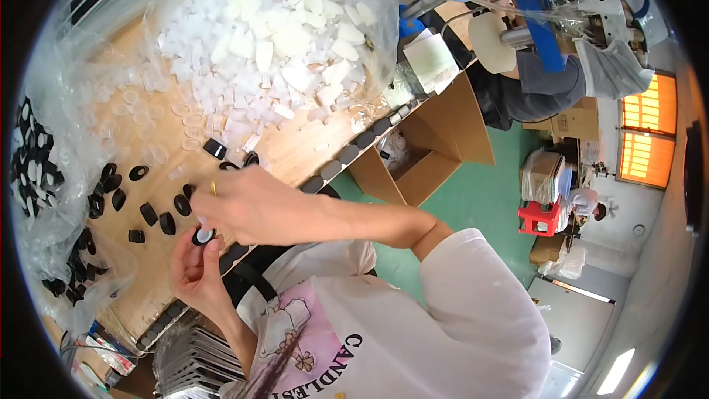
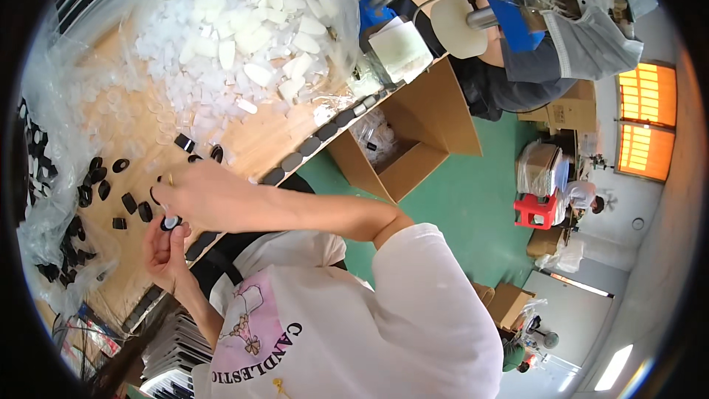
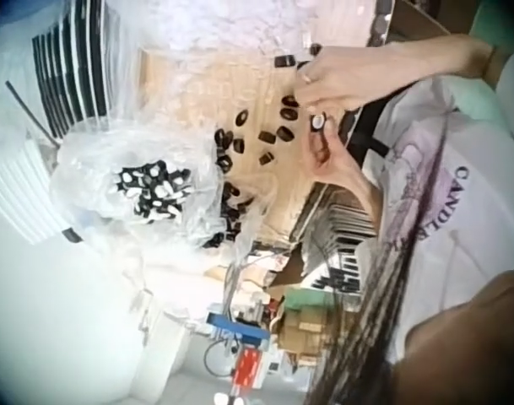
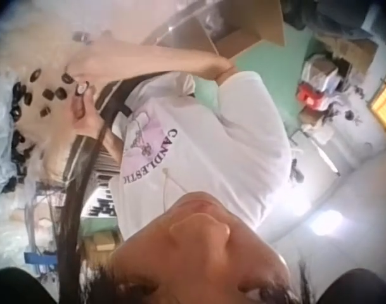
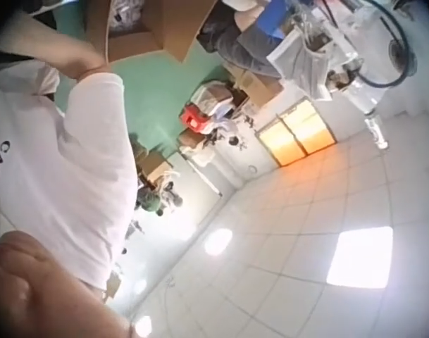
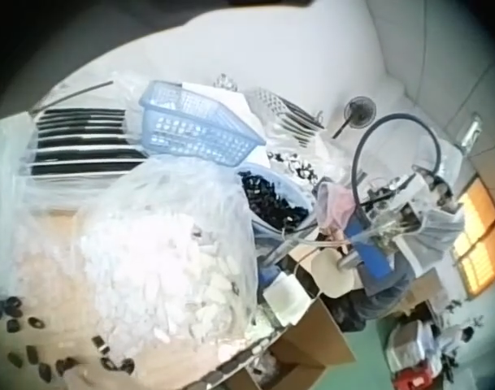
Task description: Assembling white plastic components into black circular rings at a production workbench.
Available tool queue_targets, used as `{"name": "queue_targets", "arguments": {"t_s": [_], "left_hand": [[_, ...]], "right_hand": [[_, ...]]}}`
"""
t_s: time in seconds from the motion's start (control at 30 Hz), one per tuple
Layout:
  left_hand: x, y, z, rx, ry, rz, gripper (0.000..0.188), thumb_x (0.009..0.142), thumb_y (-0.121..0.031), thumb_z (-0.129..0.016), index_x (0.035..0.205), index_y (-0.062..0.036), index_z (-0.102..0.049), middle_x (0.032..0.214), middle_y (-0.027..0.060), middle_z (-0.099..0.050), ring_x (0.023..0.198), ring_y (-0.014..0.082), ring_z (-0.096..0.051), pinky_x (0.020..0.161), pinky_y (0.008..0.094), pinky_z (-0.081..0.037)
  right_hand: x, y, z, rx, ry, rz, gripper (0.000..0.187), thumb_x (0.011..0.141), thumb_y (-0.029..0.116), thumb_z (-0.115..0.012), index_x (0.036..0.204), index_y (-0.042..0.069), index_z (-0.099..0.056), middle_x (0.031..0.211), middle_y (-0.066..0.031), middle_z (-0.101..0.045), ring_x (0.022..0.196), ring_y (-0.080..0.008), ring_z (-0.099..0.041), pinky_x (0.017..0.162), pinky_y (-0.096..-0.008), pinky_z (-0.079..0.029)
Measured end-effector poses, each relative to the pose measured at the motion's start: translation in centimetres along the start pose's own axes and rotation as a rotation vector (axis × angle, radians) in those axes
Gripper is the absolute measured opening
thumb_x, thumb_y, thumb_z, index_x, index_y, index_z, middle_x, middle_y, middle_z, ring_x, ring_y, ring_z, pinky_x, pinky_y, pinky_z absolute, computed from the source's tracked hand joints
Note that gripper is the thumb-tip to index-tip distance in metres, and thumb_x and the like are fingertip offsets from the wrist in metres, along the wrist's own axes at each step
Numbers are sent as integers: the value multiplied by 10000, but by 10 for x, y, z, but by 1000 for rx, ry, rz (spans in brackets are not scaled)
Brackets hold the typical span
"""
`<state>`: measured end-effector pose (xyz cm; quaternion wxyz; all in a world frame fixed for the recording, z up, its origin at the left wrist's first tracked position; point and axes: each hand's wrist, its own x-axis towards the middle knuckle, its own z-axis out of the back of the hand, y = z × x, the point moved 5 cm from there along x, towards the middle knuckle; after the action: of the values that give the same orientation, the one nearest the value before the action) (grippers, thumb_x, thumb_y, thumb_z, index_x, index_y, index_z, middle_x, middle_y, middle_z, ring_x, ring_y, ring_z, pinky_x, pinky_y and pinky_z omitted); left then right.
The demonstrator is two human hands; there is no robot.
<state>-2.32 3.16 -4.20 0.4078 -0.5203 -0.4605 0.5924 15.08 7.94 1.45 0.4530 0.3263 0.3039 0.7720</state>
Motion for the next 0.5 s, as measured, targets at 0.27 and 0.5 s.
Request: {"name": "queue_targets", "arguments": {"t_s": [0.27, 0.5], "left_hand": [[-6, 0, -8, 110, 54, 2, 322, 847, 55, -698, 1162, 78, -634, 964, 135, -714, 860, 144, -687, 768, 236, -532], [-8, 8, -2, -214, 131, 27, 299, 905, 31, -618, 1194, 106, -616, 1092, 185, -685, 966, 211, -678, 886, 303, -539]], "right_hand": [[-25, 5, -12, 0, -27, 140, 202, 674, 50, -714, 830, -23, -609, 905, -119, -596, 876, -278, -615, 631, -382, -516], [-32, 10, -15, 94, -112, 194, 183, 687, -4, -667, 865, 6, -625, 974, -92, -587, 880, -282, -601, 631, -362, -521]]}}
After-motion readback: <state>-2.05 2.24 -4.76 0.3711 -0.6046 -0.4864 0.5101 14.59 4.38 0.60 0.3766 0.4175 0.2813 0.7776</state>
